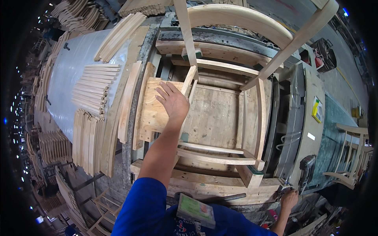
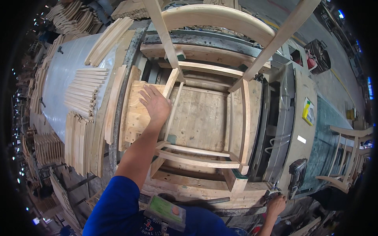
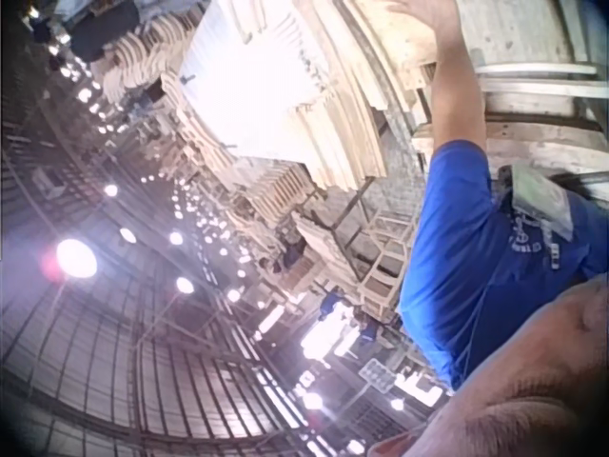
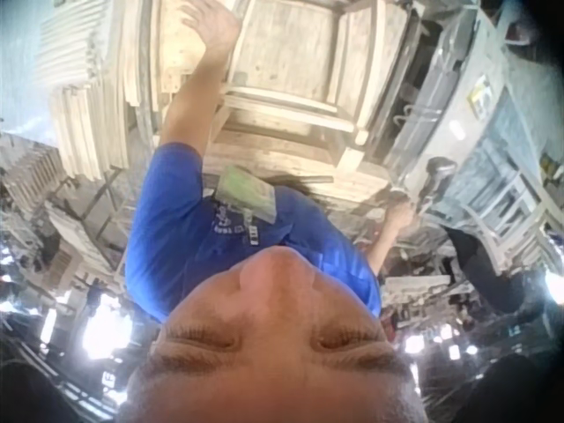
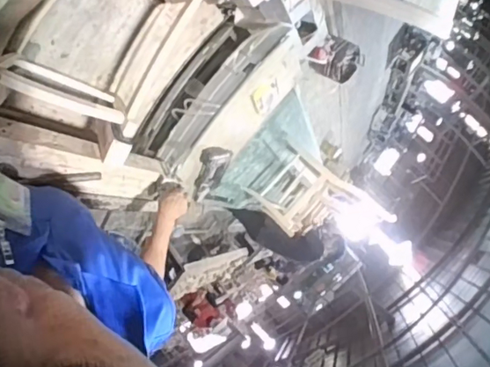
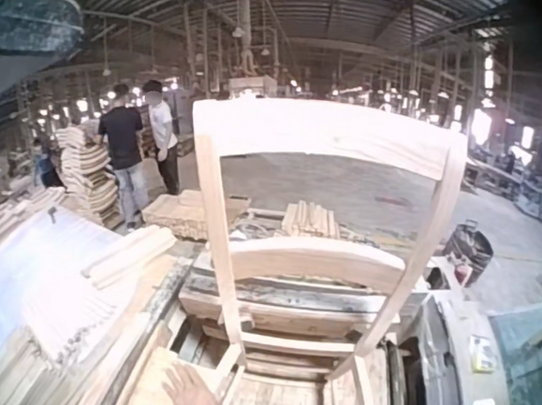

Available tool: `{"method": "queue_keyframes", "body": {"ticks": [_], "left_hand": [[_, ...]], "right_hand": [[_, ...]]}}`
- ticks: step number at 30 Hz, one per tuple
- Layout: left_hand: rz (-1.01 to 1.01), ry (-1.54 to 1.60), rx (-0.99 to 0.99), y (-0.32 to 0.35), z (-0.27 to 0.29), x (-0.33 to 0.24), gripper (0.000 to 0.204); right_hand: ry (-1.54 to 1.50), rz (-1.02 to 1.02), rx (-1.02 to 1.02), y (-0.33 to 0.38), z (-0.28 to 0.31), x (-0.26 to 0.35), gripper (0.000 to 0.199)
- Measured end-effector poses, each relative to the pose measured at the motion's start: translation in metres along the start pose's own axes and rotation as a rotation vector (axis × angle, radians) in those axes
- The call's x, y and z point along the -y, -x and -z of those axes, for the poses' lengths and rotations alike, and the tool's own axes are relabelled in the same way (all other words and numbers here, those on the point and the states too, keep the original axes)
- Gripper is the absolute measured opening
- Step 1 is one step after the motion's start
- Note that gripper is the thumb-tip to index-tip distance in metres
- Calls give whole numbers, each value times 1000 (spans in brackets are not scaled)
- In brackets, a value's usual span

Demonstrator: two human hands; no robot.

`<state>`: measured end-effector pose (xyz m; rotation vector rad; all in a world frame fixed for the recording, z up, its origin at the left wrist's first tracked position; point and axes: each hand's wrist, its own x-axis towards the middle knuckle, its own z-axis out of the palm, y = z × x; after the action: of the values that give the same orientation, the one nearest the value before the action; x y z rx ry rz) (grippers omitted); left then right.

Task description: The person assembles wooden chair frames by placing them on a workbench and securing joints with a pneumatic nail gun. They handle two separate chair frames, positioning each upside down and fastening the legs to the seat frame.

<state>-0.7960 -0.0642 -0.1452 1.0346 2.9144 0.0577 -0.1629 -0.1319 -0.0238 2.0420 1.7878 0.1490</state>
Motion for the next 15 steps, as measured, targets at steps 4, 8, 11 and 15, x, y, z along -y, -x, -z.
{"method": "queue_keyframes", "body": {"ticks": [4,8,11,15], "left_hand": [[-7,34,-18,0,-2,4,99],[-11,31,-3,1,-6,5,94],[-1,29,1,2,-6,7,92],[-9,71,18,5,-1,6,96]], "right_hand": [[6,11,-1,0,1,0,30],[5,-11,34,-1,1,-3,30],[-11,-6,25,-1,4,-2,30],[-70,3,-16,4,8,-2,30]]}}
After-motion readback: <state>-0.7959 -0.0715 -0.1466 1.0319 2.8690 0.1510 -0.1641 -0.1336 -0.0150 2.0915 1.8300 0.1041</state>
